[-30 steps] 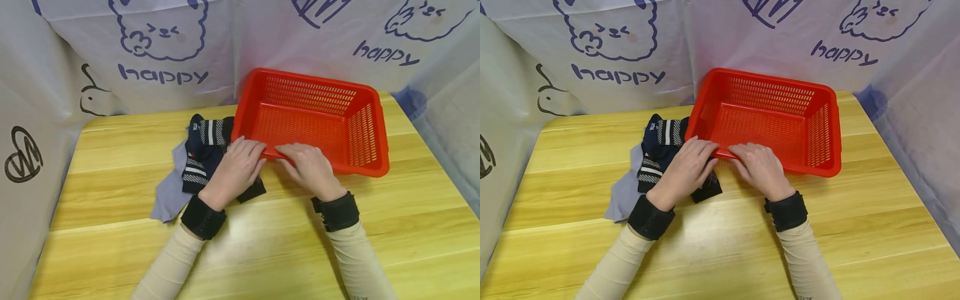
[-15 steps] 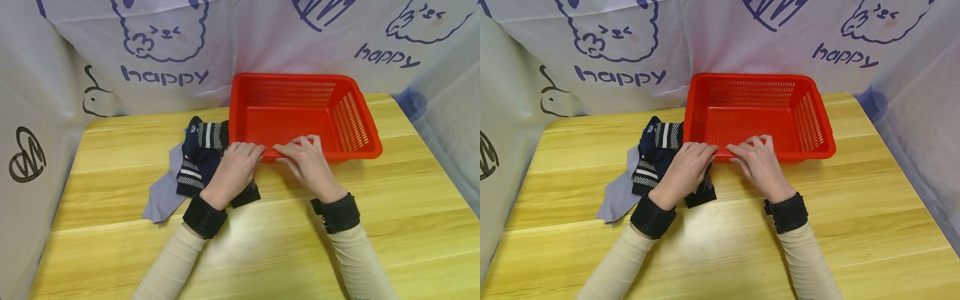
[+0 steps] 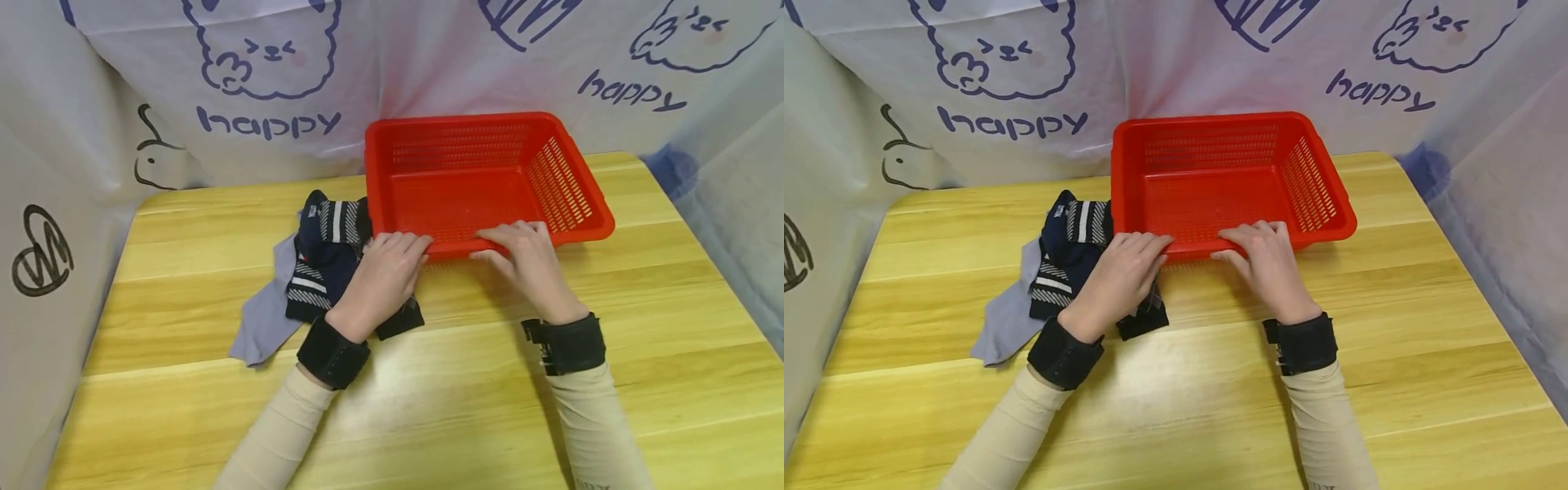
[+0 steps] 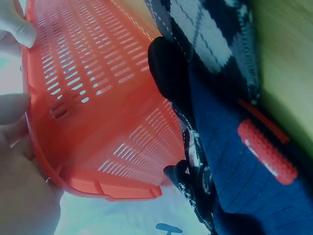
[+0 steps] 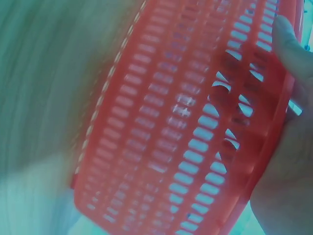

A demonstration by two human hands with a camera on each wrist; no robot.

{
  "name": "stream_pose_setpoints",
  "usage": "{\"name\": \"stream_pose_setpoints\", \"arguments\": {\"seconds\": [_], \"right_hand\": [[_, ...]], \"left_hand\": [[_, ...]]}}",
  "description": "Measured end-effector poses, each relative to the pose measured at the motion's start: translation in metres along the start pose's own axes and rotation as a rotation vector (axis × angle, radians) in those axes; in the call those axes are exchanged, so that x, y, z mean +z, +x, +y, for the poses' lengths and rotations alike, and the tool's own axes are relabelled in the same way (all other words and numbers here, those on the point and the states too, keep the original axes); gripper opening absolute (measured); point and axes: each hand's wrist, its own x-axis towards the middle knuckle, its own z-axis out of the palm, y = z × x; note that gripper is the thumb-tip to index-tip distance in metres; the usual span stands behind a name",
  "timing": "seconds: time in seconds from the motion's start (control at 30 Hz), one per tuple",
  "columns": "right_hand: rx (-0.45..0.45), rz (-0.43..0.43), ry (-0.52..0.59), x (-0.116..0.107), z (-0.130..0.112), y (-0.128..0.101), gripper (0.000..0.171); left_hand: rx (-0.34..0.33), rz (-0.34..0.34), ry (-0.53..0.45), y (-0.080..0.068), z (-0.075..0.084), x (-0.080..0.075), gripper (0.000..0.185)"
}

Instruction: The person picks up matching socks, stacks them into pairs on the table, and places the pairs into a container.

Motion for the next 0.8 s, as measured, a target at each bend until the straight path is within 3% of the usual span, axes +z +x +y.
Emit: {"name": "stream_pose_setpoints", "arguments": {"seconds": [0.17,0.57,0.8], "right_hand": [[0.023,0.006,0.018,0.002,0.004,0.000,0.034],[-0.057,0.019,0.123,0.012,-0.007,0.002,0.029],[-0.012,0.093,0.116,0.005,0.013,-0.003,0.030]], "left_hand": [[-0.059,0.015,-0.037,-0.002,-0.003,0.000,0.030],[-0.193,0.027,0.021,-0.005,-0.011,-0.004,0.040],[-0.247,0.032,0.055,-0.009,-0.011,-0.005,0.047]]}}
